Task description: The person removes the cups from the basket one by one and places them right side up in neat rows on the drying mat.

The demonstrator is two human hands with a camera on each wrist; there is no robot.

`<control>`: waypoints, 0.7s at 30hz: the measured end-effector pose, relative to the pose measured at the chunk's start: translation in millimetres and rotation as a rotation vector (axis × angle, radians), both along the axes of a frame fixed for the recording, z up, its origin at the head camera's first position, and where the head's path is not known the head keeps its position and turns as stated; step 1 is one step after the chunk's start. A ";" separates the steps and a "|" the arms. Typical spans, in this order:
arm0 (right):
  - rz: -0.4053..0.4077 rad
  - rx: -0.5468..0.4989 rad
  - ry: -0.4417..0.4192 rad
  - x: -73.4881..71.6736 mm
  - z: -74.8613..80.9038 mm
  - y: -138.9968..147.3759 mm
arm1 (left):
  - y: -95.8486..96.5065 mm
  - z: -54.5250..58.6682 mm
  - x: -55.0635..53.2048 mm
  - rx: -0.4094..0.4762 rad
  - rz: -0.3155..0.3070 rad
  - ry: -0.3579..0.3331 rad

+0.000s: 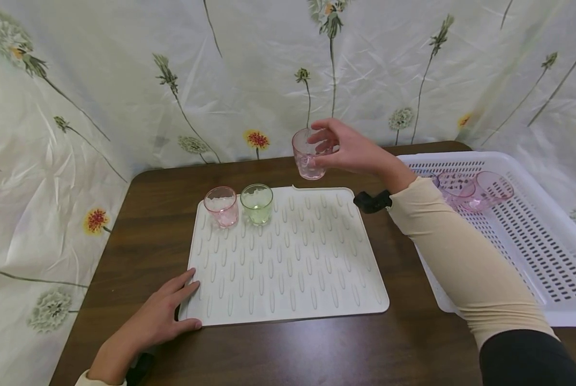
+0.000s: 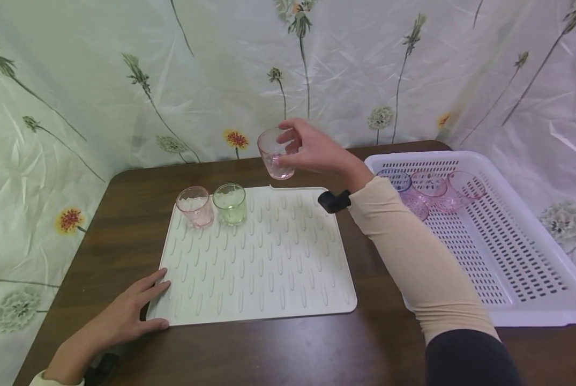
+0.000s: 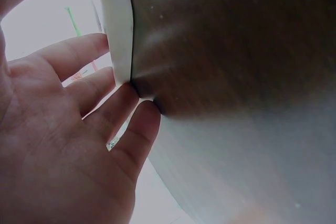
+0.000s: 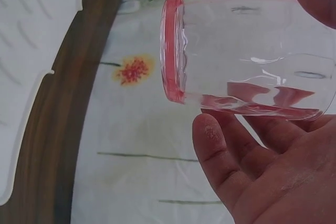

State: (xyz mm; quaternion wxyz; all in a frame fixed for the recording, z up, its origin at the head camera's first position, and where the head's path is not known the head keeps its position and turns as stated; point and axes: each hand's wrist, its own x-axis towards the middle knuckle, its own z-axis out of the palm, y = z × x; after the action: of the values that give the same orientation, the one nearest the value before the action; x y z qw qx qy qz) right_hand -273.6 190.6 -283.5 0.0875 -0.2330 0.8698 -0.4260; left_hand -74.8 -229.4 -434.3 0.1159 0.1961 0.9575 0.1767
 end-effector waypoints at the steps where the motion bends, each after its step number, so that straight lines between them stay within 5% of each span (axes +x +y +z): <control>1: 0.001 -0.004 0.003 -0.1 -0.8 -2.3 | 0.0 0.2 0.1 -0.001 0.001 -0.001; 21: -0.020 -0.099 -0.046 4.5 -15.5 -31.1 | -1.1 0.8 -0.4 -0.004 -0.005 -0.012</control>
State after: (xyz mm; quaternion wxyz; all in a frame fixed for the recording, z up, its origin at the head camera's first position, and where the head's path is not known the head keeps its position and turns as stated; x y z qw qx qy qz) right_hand -269.1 159.5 -298.9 0.0919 -0.2186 0.8477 -0.4745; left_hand -75.2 -230.5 -433.4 0.1225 0.1972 0.9567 0.1757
